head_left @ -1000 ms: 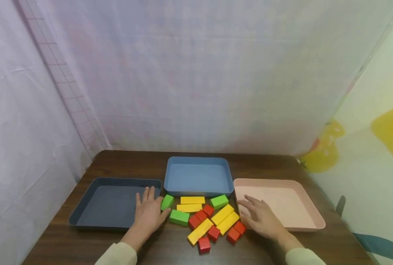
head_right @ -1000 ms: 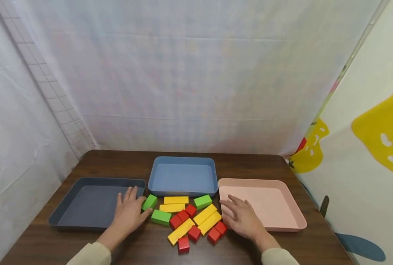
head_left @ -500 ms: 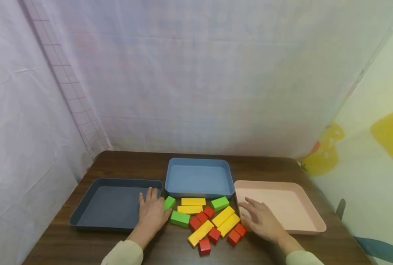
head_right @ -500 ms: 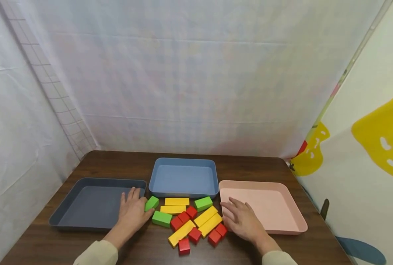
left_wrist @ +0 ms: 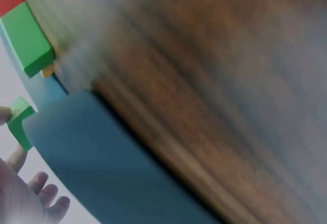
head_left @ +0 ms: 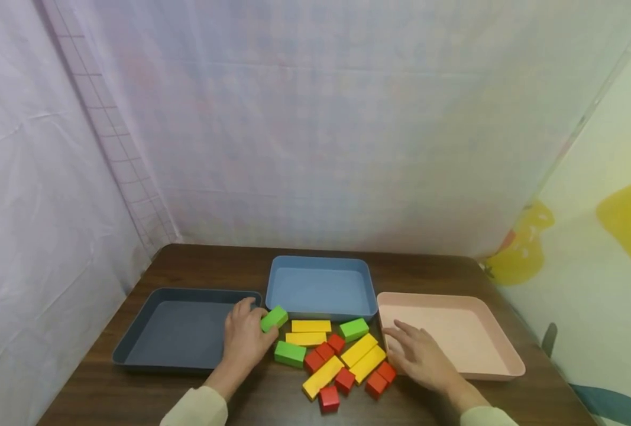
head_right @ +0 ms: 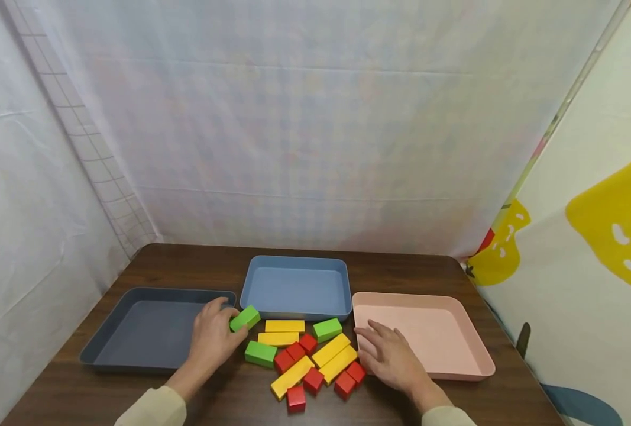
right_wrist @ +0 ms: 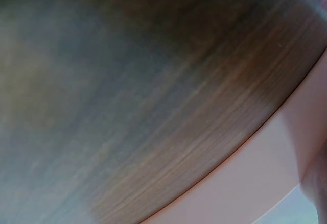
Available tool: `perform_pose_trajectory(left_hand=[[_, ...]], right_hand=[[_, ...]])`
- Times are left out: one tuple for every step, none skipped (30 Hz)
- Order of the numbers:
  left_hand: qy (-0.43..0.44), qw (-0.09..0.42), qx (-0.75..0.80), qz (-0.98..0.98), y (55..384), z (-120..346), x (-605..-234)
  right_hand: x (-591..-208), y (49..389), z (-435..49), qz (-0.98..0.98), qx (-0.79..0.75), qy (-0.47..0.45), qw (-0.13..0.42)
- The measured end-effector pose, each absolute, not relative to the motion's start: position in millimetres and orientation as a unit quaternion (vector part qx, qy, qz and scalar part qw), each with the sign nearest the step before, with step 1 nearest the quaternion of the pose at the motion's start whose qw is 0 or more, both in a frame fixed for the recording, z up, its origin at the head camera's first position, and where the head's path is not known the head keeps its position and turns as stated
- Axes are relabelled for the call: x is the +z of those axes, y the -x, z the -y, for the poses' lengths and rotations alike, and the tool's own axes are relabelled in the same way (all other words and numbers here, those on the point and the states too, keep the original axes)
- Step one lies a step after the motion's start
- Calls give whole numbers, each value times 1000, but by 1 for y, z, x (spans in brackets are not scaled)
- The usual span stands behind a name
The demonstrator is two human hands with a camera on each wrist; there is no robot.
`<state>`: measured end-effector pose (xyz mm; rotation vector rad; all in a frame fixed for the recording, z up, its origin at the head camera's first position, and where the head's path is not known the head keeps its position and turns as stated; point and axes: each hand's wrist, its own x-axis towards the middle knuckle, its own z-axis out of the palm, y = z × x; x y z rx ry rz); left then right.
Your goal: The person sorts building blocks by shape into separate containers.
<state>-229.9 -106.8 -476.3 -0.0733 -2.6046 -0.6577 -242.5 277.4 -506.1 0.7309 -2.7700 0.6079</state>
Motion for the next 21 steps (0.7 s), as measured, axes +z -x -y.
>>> perform_pose_trajectory(left_hand=[[23,227,-243,943,230,108,-474],[20,230,-249,941,231,109,-472],[16,230,-256,939,232,111,-469],[13,228,-264,937,232,114,-467],[9,226,-273,935,233,117,-465],[6,223,-282,933,234,120,-463],[3,221,-288,932,235,124,-461],[2,221,-294,930,237,129,-460],[-1,217,-297,930,238,133,-458],[-4,215,-300,929,239,138,-457],[-7,213,-302,929,241,144,-456],[-12,209,-303,930,242,149,-456],[-17,205,-303,931,244,155,-456],[-24,200,-304,931,244,160,-456],[-32,191,-307,932,244,166,-457],[-41,182,-309,932,244,171,-457],[-51,173,-311,933,243,176,-458],[-59,165,-311,934,243,181,-458],[-66,159,-310,935,242,186,-458],[-72,155,-310,935,241,191,-458],[-76,151,-307,936,240,196,-458]], right_hand=[[-506,243,-278,941,206,-248,105],[-507,243,-278,940,206,-250,105],[-507,243,-278,940,205,-252,106],[-507,243,-278,939,205,-255,109],[-507,243,-279,938,204,-257,112],[-508,243,-279,937,204,-261,116],[-508,244,-279,935,204,-263,120],[-508,244,-280,934,204,-265,124],[-508,244,-280,933,204,-268,127],[-508,244,-280,932,204,-270,130],[-509,244,-280,932,204,-270,130],[-509,244,-281,932,204,-270,130],[-509,244,-280,932,204,-269,129],[-509,244,-280,933,204,-267,127],[-509,243,-280,933,203,-267,126],[-509,243,-280,934,204,-265,124],[-508,243,-280,935,204,-263,120],[-508,243,-280,935,204,-263,120],[-508,243,-280,935,203,-263,120],[-508,243,-279,935,203,-263,120],[-507,243,-279,936,203,-263,119]])
